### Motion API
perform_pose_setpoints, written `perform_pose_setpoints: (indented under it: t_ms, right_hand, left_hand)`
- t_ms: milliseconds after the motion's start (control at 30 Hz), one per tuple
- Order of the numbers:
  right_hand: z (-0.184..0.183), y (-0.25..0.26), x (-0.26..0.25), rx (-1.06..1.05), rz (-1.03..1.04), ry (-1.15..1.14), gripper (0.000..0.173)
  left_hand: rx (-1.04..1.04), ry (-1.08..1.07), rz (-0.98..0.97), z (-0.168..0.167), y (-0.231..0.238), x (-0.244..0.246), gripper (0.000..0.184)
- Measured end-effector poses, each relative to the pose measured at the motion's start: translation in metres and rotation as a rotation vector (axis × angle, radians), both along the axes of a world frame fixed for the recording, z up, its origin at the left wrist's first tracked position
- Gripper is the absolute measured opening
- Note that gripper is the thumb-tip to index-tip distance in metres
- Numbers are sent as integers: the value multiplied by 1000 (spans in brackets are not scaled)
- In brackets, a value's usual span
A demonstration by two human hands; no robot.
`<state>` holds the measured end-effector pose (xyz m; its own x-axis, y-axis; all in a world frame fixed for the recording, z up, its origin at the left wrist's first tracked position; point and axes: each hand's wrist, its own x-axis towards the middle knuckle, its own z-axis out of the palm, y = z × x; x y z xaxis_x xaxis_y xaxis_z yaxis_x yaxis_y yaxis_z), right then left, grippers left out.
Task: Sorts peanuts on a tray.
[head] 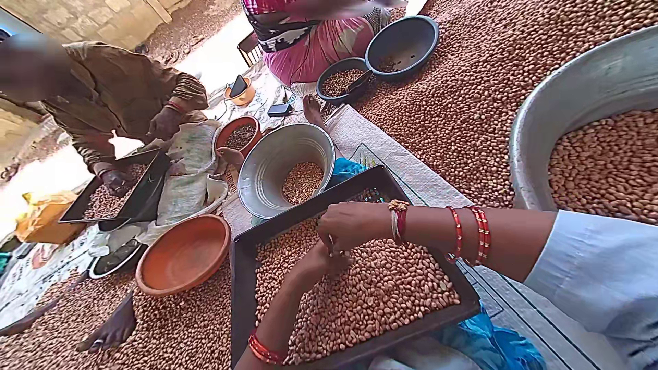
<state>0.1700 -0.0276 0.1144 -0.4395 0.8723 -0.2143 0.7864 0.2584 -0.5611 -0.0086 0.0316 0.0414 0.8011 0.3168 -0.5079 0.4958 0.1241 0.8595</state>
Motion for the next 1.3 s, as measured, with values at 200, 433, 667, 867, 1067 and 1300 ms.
perform_pose_setpoints:
  t_ms: [200,433,667,867,1067,1300]
  right_hand:
    - [1,1,25,-31,-50,-276,15]
    - [-3,7,43,-145,-241,-432,14]
    - [-11,5,42,-333,-261,-565,21]
    - [-5,-13,22,-440,48,-605,30]
    - [-17,-8,4,-427,89,-36,37]
    - [-3,5,31,15,-92,-162,16]
  left_hand:
    - [466,284,-390,29,12,21,10]
    - [1517,72,192,62,60,-6,36]
    - [1172,363,-43,30,44,-15,21]
    - [1273,384,-115,-9,37,-11,23]
    - [1385,316,-122,-20,37,-13,20]
    - [1375,376,-112,-19,31,-12,20]
